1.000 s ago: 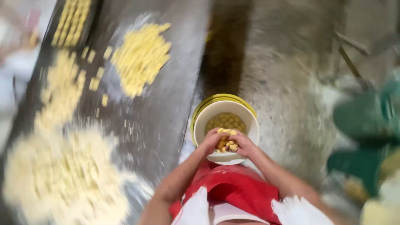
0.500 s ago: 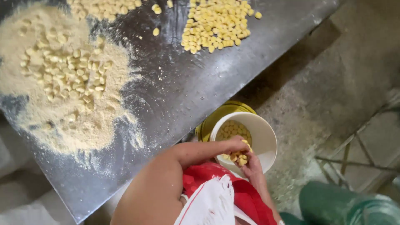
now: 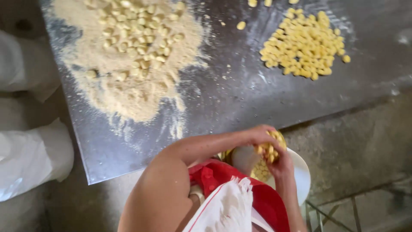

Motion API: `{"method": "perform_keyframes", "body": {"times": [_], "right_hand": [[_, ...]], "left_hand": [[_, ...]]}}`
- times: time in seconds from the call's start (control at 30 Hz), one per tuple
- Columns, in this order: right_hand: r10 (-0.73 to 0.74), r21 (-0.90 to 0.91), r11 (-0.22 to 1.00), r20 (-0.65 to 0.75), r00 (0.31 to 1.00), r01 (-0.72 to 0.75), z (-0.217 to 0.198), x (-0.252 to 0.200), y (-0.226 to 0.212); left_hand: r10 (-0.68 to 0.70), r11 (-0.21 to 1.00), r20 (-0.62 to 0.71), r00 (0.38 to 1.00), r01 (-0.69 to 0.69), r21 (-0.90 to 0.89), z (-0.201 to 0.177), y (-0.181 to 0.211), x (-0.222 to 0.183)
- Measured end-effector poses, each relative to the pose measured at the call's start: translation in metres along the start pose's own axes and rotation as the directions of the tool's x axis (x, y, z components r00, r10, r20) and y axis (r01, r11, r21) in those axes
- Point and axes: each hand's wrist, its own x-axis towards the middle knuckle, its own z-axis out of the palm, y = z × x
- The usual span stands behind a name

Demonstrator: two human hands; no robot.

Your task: The person picks up small yellow dough pieces from a metal table and places them into a white bucket by hand, occasionally moving flour around on the table.

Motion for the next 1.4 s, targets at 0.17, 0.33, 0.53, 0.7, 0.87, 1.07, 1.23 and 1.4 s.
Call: {"method": "perform_keyframes", "body": {"times": [0.17,0.33,0.53,0.7,0.87,1.07,1.23,1.4], "right_hand": [[0.137,-0.309,0.951,0.418,0.898,-0.001,0.214,0.064,-0.002],[0.157,-0.491,0.841,0.622,0.767,0.226,0.433,0.102,0.01],[-0.072,-0.504,0.542,0.769,0.635,0.672,0.575,0.142,0.016],[-0.306,-0.391,0.455,0.775,0.553,0.8,0.585,0.12,0.005],[-0.23,-0.356,0.15,0.895,0.383,0.922,0.44,0.068,-0.026],[0.077,-0.877,0.3,0.413,0.907,0.374,0.148,0.003,-0.054],[-0.164,-0.974,0.211,0.042,0.986,0.077,-0.071,-0.009,-0.014],[-0.29,-0.988,-0.129,-0.043,0.956,-0.083,-0.187,0.079,0.062]], "left_hand": [[0.138,0.99,-0.441,0.887,-0.114,0.079,-0.16,0.094,-0.101],[0.279,0.957,-0.772,0.571,-0.228,0.178,-0.293,0.184,-0.188],[0.269,0.958,-0.912,0.309,0.009,0.285,-0.368,0.251,-0.259],[0.821,0.493,-0.521,0.233,0.17,0.853,-0.42,0.24,-0.272],[0.464,0.83,-0.691,0.555,-0.001,0.557,-0.338,0.226,-0.231],[0.343,0.849,-0.149,0.928,-0.238,0.472,-0.162,0.169,-0.12],[-0.051,0.932,0.32,0.946,-0.071,0.357,-0.011,0.033,-0.035],[-0.281,0.25,0.442,0.852,-0.38,0.891,0.048,-0.142,0.054]]}}
